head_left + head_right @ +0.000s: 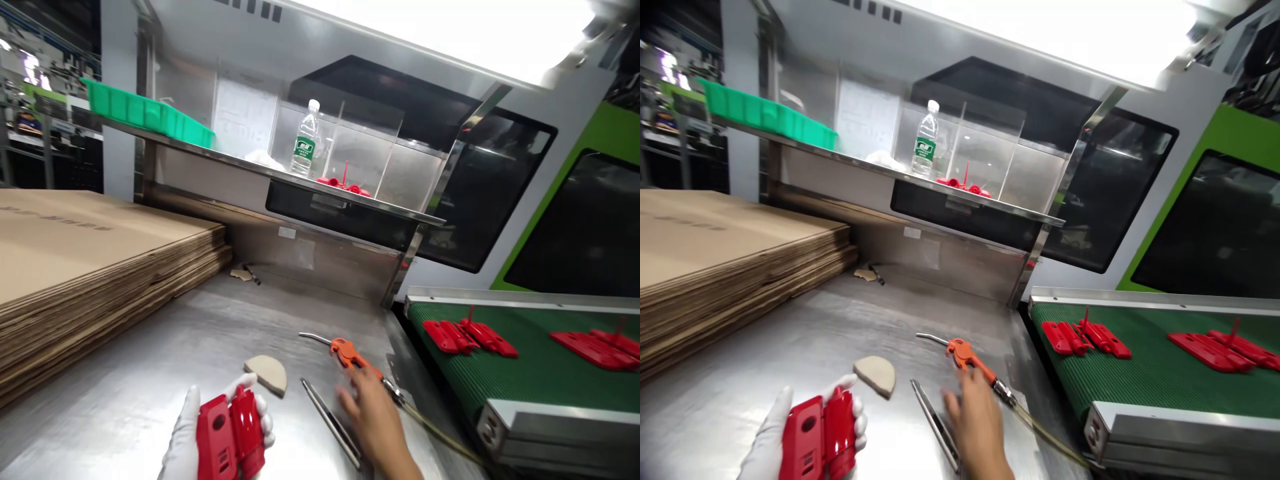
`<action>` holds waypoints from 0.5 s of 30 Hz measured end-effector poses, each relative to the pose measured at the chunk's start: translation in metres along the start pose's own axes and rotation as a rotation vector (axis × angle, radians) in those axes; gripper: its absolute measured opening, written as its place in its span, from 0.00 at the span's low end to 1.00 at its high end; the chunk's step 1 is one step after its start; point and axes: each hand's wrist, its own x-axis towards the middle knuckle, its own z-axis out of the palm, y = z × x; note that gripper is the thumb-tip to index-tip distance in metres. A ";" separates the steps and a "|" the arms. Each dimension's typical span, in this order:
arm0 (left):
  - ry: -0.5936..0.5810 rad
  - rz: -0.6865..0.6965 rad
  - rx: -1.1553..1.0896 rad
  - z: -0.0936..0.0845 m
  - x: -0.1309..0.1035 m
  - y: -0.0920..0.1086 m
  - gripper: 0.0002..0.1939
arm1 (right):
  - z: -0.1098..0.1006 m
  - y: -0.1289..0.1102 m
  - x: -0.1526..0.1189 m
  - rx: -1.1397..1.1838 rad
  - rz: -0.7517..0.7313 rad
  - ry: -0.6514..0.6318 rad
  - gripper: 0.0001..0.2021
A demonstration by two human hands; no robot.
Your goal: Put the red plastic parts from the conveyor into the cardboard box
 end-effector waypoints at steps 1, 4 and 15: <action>-0.008 0.001 0.001 -0.001 0.000 -0.001 0.25 | -0.006 0.007 0.011 -0.041 0.035 0.018 0.22; -0.057 0.027 0.040 -0.001 0.001 -0.002 0.27 | -0.018 0.030 0.047 -0.137 0.151 -0.023 0.28; -0.016 0.276 0.343 0.026 -0.008 0.035 0.28 | -0.024 0.029 -0.008 -0.055 -0.250 0.089 0.26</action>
